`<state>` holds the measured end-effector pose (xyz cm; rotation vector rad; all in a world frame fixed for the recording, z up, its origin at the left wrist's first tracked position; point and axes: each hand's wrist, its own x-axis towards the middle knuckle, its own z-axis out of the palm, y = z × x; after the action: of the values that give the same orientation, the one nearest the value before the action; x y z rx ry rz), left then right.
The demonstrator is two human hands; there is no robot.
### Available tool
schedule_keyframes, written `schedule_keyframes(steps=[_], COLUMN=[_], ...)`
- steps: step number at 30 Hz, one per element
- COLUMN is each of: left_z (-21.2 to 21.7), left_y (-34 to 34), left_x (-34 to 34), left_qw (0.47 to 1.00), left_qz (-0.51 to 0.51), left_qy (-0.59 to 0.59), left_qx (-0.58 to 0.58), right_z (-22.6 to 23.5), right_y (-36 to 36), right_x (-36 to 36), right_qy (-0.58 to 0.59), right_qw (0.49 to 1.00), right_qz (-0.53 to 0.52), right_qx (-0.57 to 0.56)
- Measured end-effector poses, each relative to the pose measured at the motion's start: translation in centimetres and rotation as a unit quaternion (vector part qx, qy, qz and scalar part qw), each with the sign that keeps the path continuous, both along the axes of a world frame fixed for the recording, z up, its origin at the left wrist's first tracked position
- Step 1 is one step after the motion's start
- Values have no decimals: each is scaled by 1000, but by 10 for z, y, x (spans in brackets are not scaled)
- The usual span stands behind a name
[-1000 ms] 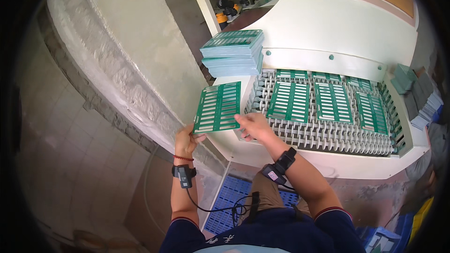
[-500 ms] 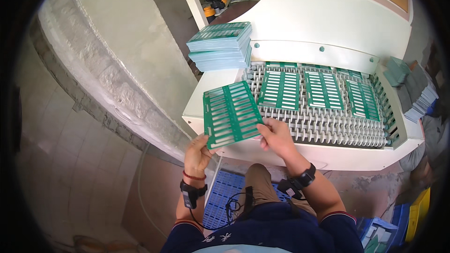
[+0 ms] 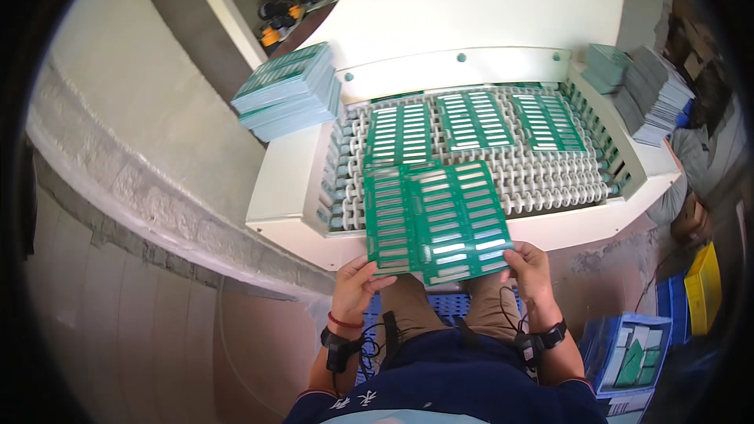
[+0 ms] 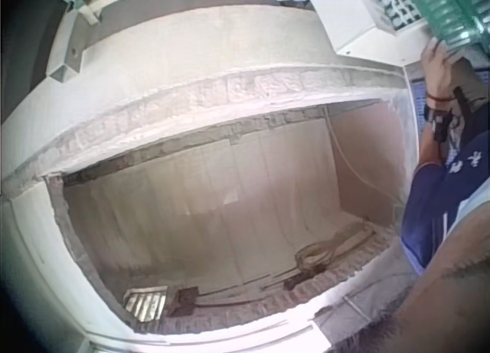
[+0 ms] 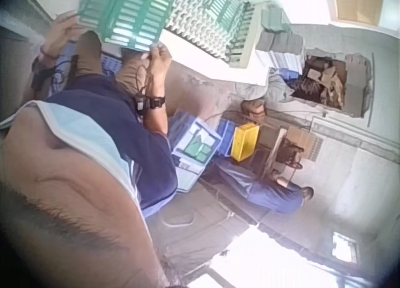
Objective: Sorting green circuit boards/carriers into a slotted rack on a machine.
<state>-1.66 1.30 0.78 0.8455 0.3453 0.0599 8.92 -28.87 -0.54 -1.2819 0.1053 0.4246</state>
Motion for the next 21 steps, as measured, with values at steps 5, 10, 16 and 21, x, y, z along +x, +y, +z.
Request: schedule_keyframes(steps=[5,10,16,21], left_z=[-16,-24,-17,-21], left_y=[19,31,36,36], left_x=[0,8,14,20], left_qw=[1000,998,998,997], left_qz=[-8,-6,-6,1], left_qy=[26,39,48,66], left_qx=[11,47,49,47], right_z=[-15,-19,-21,-11], right_y=[-55,-52,-47,-48], right_x=[17,38,46,48], right_qy=[-20,-29,-37,-51], right_qw=[998,997,998,986], right_qz=[-59,-63,-44,-95], right_qx=[-19,-29,-29,-124])
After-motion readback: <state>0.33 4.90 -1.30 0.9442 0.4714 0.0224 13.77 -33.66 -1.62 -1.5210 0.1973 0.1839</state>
